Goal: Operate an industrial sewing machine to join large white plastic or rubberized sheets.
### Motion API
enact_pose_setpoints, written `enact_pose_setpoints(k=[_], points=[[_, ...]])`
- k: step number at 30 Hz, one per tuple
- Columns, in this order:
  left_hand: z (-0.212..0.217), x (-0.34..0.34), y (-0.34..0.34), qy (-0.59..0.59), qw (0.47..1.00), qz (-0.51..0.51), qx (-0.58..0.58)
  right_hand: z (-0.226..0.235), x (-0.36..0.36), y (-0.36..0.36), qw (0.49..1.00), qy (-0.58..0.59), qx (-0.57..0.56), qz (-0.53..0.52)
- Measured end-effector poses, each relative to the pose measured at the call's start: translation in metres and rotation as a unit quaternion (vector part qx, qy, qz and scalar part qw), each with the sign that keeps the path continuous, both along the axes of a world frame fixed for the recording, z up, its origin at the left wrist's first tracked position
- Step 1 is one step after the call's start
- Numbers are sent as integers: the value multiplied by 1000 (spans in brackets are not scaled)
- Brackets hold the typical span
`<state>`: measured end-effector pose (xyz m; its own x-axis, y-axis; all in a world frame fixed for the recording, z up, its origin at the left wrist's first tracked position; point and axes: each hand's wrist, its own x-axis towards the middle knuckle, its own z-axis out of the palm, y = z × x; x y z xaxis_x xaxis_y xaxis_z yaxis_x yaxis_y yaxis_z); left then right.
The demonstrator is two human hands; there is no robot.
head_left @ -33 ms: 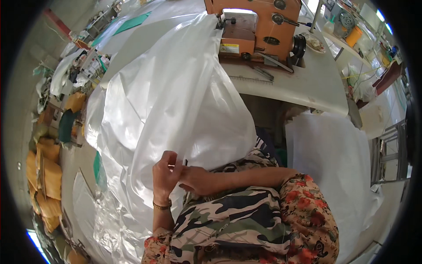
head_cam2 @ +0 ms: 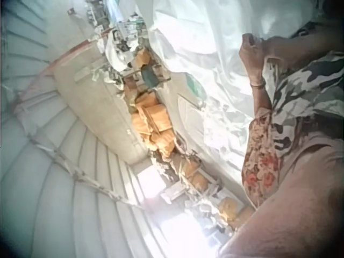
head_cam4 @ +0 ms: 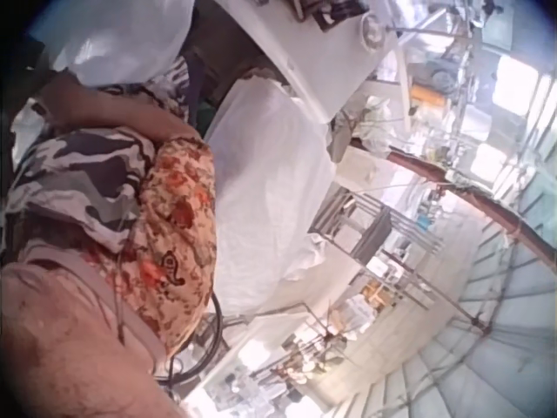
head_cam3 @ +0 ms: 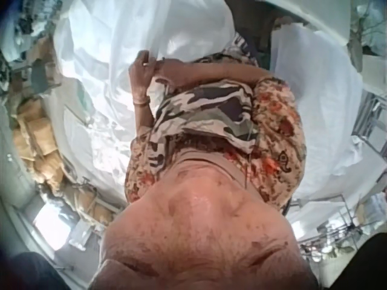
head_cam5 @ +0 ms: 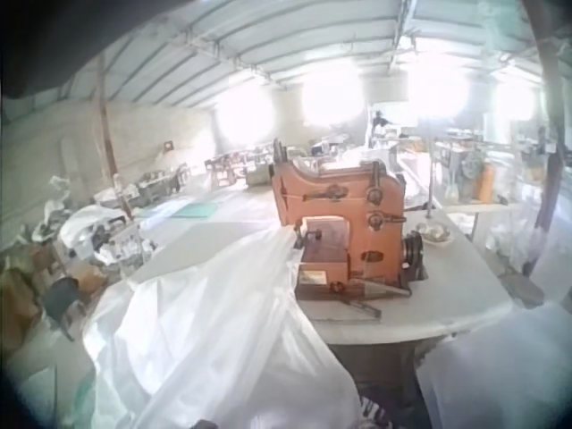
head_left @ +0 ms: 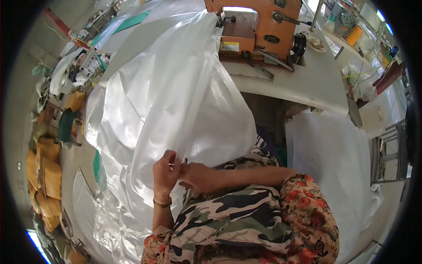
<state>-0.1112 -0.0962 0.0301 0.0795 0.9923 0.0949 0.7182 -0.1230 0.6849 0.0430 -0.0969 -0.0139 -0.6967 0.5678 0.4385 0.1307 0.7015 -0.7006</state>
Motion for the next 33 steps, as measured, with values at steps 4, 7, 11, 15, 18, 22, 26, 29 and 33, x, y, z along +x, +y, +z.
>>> enact_pose_setpoints(k=[4, 7, 11, 15, 18, 22, 26, 29, 33], points=[[-17, -8, -1, -169, 980, 97, -48, -1, 32, 34, 971, -18, -103, -214], [-3, -19, 5, -198, 959, 160, 122, 11, 59, 78, 857, 262, -246, -370], [53, -35, 26, -116, 931, 206, 276, 47, 68, 123, 727, 473, -387, -312], [112, -40, 49, -25, 910, 161, 381, 74, 67, 152, 658, 559, -425, -272], [138, -42, 62, -19, 897, 111, 427, 74, 58, 159, 669, 553, -441, -230], [143, -50, 66, -24, 896, 62, 440, 48, 37, 117, 791, 477, -348, -163], [120, -57, 45, -96, 951, 24, 295, 20, 29, 45, 904, 273, -325, -53], [89, -52, 21, -102, 979, -2, 174, 15, 38, 10, 987, 100, -39, -119], [45, -27, -4, 60, 923, -188, 331, 28, 59, -18, 969, 98, -60, -219]])
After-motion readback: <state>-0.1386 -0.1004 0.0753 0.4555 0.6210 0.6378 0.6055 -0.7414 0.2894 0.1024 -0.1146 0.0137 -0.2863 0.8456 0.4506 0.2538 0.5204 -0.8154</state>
